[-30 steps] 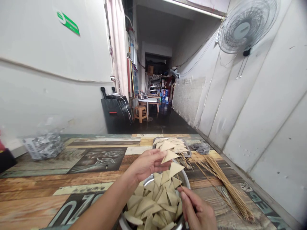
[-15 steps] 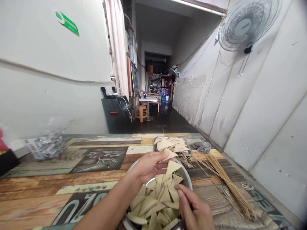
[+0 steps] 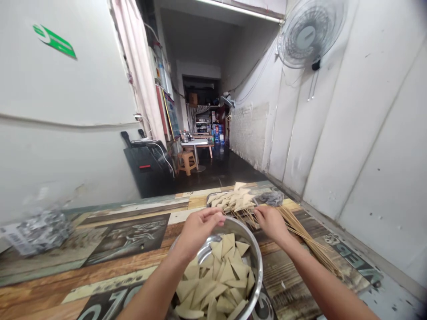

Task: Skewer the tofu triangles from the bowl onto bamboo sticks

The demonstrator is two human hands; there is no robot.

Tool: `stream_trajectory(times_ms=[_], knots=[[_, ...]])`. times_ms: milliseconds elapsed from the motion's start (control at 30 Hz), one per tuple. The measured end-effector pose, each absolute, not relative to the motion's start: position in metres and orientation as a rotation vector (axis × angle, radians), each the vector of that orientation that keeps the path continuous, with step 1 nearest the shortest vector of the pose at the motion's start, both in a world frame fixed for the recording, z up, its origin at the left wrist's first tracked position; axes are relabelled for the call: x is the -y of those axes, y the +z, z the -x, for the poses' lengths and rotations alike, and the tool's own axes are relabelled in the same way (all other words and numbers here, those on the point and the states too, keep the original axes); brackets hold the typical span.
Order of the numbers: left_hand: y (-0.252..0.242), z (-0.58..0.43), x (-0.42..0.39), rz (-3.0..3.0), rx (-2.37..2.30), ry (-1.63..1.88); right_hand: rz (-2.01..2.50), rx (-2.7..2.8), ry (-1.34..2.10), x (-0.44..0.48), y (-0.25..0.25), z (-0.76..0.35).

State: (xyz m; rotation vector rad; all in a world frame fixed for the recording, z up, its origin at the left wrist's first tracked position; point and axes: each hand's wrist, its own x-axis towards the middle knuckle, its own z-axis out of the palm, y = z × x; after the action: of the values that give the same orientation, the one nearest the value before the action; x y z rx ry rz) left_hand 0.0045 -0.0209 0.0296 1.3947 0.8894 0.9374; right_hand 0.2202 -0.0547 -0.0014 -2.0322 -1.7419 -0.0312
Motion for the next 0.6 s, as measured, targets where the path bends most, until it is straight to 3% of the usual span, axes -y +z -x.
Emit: stream_trajectory(times_ms=[600], knots=[[0.013,-0.011,0.036,-2.052,-0.984,0.564,2.296,1.882,0.085,-0.039,-0.005,-0.174]])
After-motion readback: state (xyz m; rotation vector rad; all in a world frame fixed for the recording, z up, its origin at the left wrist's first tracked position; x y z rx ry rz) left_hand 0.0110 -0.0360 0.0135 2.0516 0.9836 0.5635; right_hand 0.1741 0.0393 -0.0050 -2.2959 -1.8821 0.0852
